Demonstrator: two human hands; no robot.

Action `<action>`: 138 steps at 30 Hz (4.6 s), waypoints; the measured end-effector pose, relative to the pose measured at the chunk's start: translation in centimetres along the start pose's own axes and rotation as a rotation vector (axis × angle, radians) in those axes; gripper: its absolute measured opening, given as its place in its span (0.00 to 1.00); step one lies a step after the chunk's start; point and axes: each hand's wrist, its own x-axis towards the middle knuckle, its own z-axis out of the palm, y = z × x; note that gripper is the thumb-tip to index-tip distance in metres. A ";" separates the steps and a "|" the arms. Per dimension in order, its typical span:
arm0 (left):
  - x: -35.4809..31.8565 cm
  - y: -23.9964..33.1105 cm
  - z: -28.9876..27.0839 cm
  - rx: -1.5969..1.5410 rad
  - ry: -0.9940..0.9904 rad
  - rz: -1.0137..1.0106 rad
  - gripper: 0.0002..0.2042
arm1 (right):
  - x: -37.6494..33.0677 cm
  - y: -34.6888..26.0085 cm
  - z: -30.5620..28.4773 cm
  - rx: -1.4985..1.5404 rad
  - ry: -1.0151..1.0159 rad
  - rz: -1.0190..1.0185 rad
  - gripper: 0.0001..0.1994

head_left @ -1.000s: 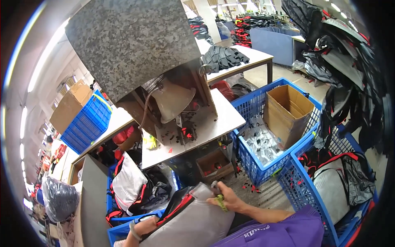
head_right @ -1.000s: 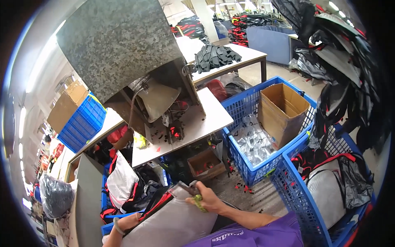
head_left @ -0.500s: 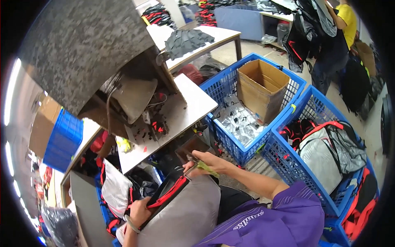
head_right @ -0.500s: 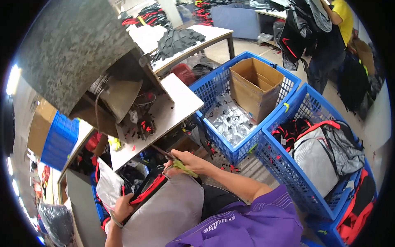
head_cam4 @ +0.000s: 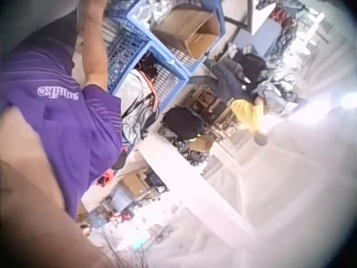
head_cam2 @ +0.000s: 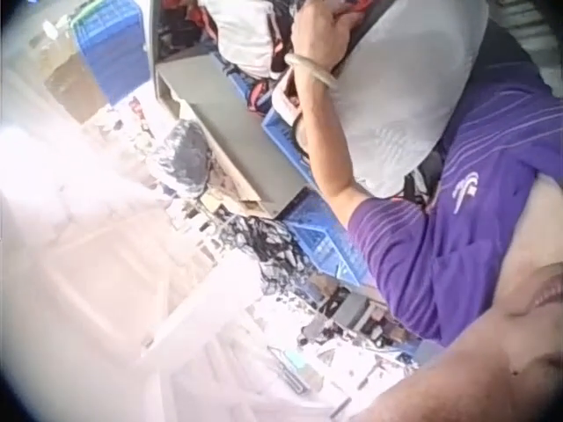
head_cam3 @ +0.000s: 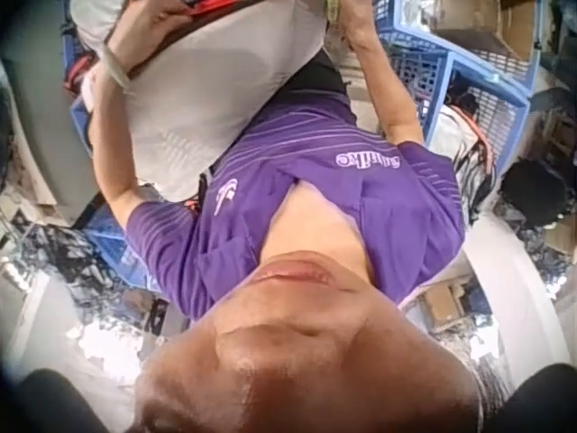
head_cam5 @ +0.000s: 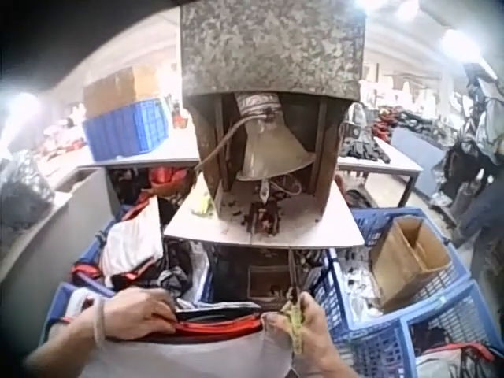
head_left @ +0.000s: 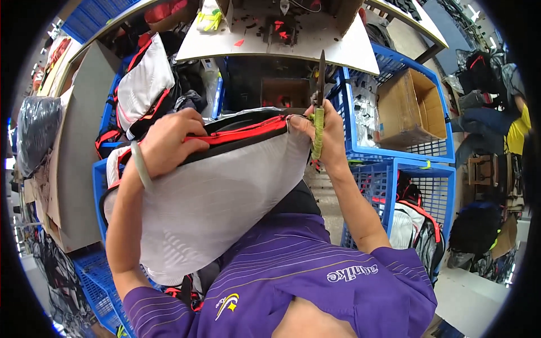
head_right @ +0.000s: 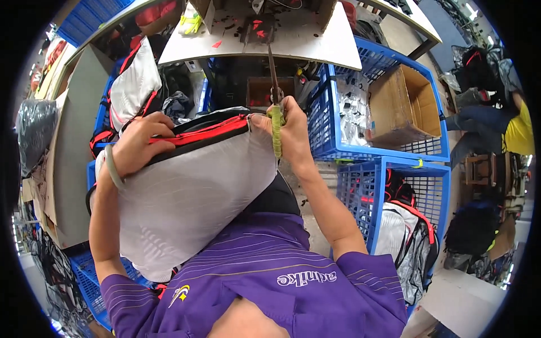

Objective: Trimming excess material and loose threads from manufactured bags using scissors.

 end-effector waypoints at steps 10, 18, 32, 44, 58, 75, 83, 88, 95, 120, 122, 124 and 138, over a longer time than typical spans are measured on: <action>0.5 -4.1 3.9 -0.733 0.018 -0.152 0.10 | 2.9 -0.7 -1.9 -0.044 -0.153 -0.002 0.19; 1.5 -5.0 4.8 -0.774 0.053 -0.171 0.11 | 9.1 -2.2 -6.7 -1.031 -0.619 -0.729 0.37; 1.7 -5.9 5.0 -0.769 0.065 -0.166 0.12 | 11.2 -3.6 -5.0 -1.100 -0.838 -0.704 0.37; 0.8 -6.3 5.8 -0.914 0.171 -0.219 0.11 | 10.9 -3.8 -4.5 -1.089 -0.772 -0.681 0.41; 0.0 -6.6 6.3 -1.007 0.202 -0.192 0.09 | 9.6 -6.7 4.5 -1.270 -0.999 -0.626 0.40; -0.9 -6.7 6.6 -1.015 0.233 -0.184 0.09 | 8.3 -5.6 4.2 -1.265 -0.906 -0.533 0.35; -0.7 -6.6 7.6 -0.573 0.631 0.020 0.06 | 6.4 -4.2 6.8 -0.866 -0.600 -0.457 0.25; -2.7 -9.0 5.0 0.024 0.492 0.024 0.05 | 4.5 -2.2 5.4 -0.705 -0.428 -0.435 0.14; -10.7 -11.9 3.4 -0.121 0.491 -0.224 0.09 | 1.2 -2.7 1.9 -0.658 -0.362 -0.475 0.14; -7.1 -1.2 4.8 -0.892 0.554 -0.395 0.09 | 5.4 -7.7 9.0 -0.302 -0.686 -0.265 0.22; -6.8 -1.2 4.9 -0.954 0.536 -0.373 0.09 | 6.2 -7.4 6.8 -0.581 -0.677 -0.507 0.28; -6.8 -1.3 4.9 -0.998 0.512 -0.361 0.09 | 5.5 -6.8 5.4 -0.653 -0.728 -0.480 0.30; -7.7 -0.8 5.1 -0.957 0.613 -0.224 0.25 | 4.7 -7.1 5.9 -0.925 -0.928 -0.520 0.36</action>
